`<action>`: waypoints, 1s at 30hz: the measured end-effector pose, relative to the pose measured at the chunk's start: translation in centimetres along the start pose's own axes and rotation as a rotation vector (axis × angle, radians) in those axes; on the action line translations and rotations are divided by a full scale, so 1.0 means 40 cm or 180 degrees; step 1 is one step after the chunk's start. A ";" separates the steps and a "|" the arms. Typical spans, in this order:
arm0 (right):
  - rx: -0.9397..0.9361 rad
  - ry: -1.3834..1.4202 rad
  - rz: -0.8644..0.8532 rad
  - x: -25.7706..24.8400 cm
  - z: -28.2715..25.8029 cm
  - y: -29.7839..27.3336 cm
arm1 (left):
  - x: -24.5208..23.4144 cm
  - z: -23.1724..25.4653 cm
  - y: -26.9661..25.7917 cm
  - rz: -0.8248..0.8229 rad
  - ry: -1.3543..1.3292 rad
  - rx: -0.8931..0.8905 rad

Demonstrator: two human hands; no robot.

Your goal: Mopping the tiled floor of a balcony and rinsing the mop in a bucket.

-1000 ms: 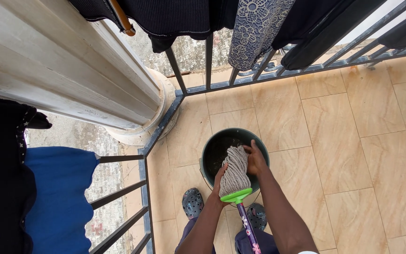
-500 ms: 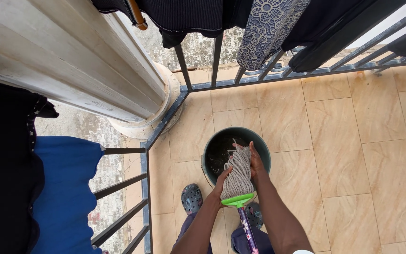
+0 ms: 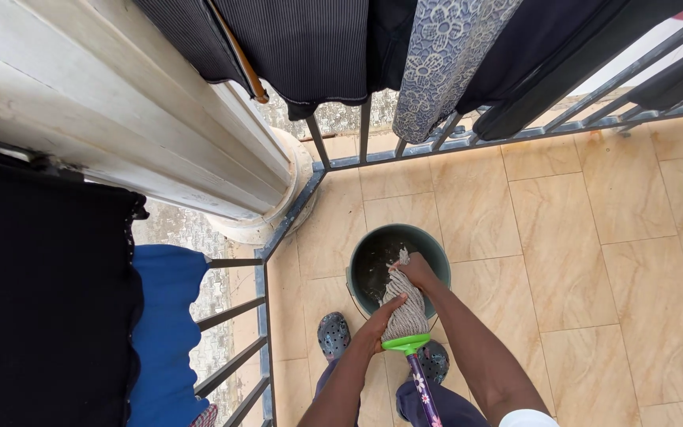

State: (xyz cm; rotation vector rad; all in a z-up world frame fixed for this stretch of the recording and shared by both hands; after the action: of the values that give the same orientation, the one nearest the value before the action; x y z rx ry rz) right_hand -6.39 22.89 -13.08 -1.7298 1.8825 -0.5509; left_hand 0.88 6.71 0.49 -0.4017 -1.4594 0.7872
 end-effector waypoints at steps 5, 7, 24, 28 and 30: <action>-0.0059 -0.1600 0.0497 -0.002 -0.043 -0.002 | 0.062 0.018 -0.052 0.0174 0.0288 0.0084; 0.0055 -0.1990 0.0598 0.000 -0.086 -0.023 | 0.076 0.024 -0.064 0.0294 0.0404 0.0140; 0.1461 0.2965 -0.0333 -0.025 -0.193 -0.311 | 0.212 0.077 -0.209 -0.0169 -0.0371 0.0114; 0.1646 0.3311 0.0805 -0.022 -0.145 -0.401 | 0.231 0.062 -0.212 -0.0315 -0.0616 0.0176; 0.1839 0.3828 0.0580 0.015 -0.123 -0.412 | 0.228 0.049 -0.200 -0.0378 -0.0793 0.0304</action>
State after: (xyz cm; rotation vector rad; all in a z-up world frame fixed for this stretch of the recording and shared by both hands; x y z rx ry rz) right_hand 3.40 20.38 0.85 -0.8077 2.1543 -2.1264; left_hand 0.16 7.00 12.74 -0.1460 -1.6533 0.8293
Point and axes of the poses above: each hand's wrist, its own y-axis towards the middle knuckle, its own x-axis out of the palm, z = x × y, the point moved 5 cm from there along y, towards the middle knuckle, and after that the axes turned 2 degrees about x, right-handed, at the moved point
